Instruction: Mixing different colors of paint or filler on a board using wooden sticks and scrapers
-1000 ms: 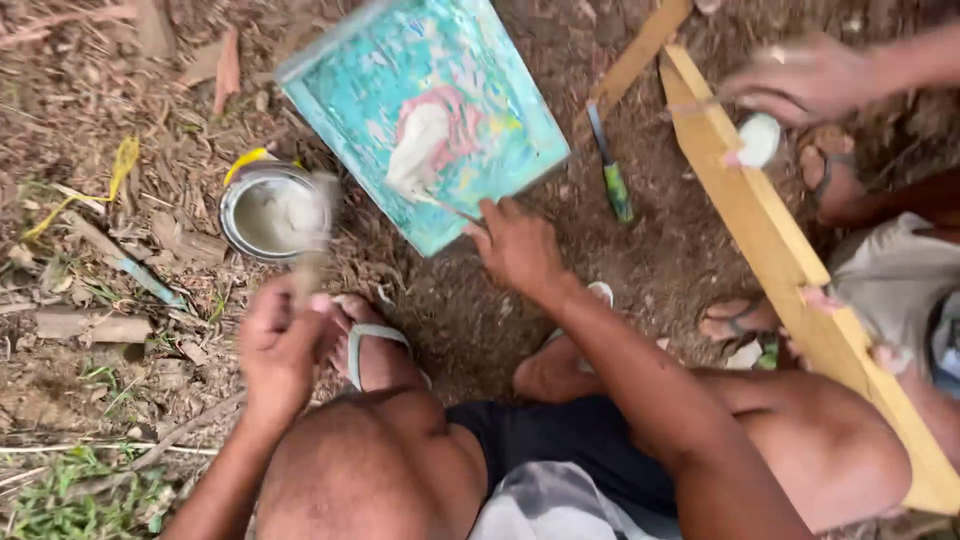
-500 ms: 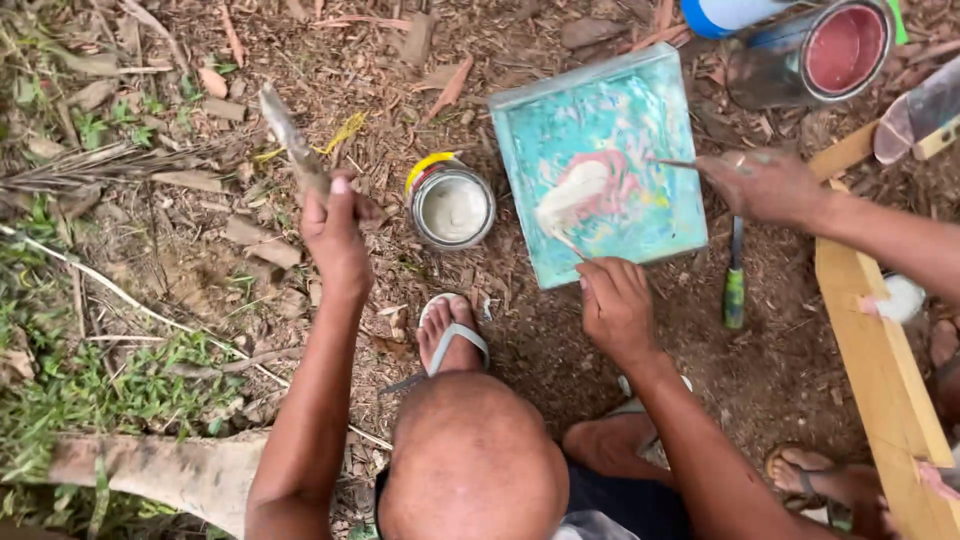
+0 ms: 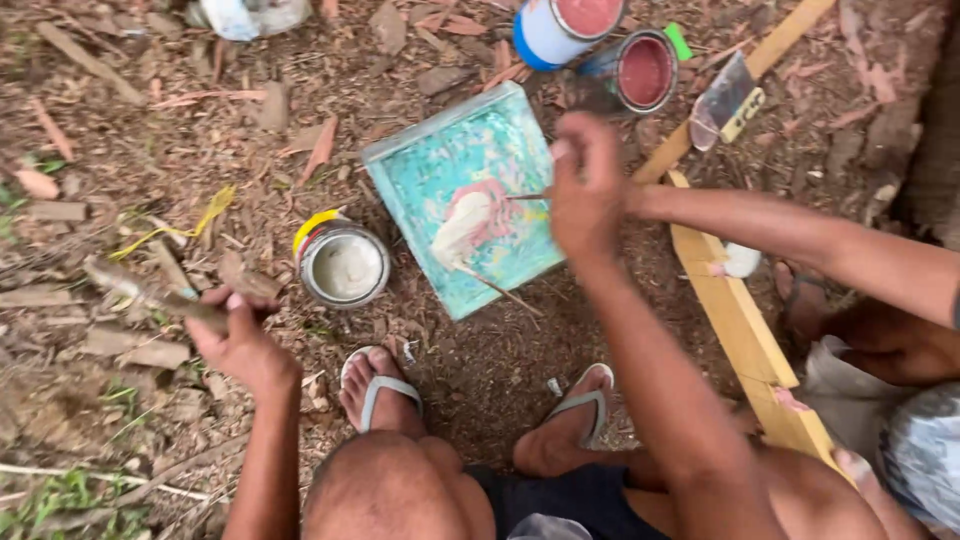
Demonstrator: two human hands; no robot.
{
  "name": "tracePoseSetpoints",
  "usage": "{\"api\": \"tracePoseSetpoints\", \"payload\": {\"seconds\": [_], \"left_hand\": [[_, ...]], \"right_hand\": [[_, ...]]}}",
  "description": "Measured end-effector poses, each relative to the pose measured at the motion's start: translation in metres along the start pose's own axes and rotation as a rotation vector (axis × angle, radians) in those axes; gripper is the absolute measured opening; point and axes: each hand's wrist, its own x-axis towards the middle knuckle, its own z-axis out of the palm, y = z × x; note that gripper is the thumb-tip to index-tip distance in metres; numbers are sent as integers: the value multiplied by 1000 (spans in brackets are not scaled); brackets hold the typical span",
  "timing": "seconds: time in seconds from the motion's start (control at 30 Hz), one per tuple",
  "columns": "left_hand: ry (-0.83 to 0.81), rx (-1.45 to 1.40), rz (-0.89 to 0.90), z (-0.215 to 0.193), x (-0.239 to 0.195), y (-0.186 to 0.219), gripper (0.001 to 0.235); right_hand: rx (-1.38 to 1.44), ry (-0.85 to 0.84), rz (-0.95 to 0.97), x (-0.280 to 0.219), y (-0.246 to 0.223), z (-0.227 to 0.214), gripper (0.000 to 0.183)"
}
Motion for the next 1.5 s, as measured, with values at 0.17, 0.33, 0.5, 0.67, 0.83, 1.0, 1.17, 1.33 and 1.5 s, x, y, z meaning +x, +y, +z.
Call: {"api": "tracePoseSetpoints", "payload": {"seconds": [0.17, 0.33, 0.5, 0.67, 0.83, 1.0, 1.17, 1.33, 1.5], "left_hand": [[58, 29, -5, -29, 12, -30, 22], [142, 11, 121, -33, 29, -58, 18], [76, -17, 114, -18, 27, -47, 15], [-144, -67, 116, 4, 4, -10, 18], [-107, 19, 108, -12, 8, -20, 13], [114, 57, -30, -6, 4, -13, 27], [104, 86, -21, -15, 9, -24, 29], [57, 100, 30, -12, 13, -16, 26], [17, 56, 88, -29, 28, -34, 17]], "right_hand": [[333, 255, 351, -30, -58, 73, 24], [458, 442, 339, -37, -45, 73, 18], [466, 419, 410, -66, -48, 75, 19], [582, 464, 470, -58, -44, 27, 14], [846, 743, 432, -26, -39, -29, 15], [694, 598, 402, -47, -74, 6, 16], [650, 373, 356, -79, -87, 41, 16], [649, -497, 536, -100, -57, -10, 22], [459, -389, 914, -147, -15, -72, 29]]}}
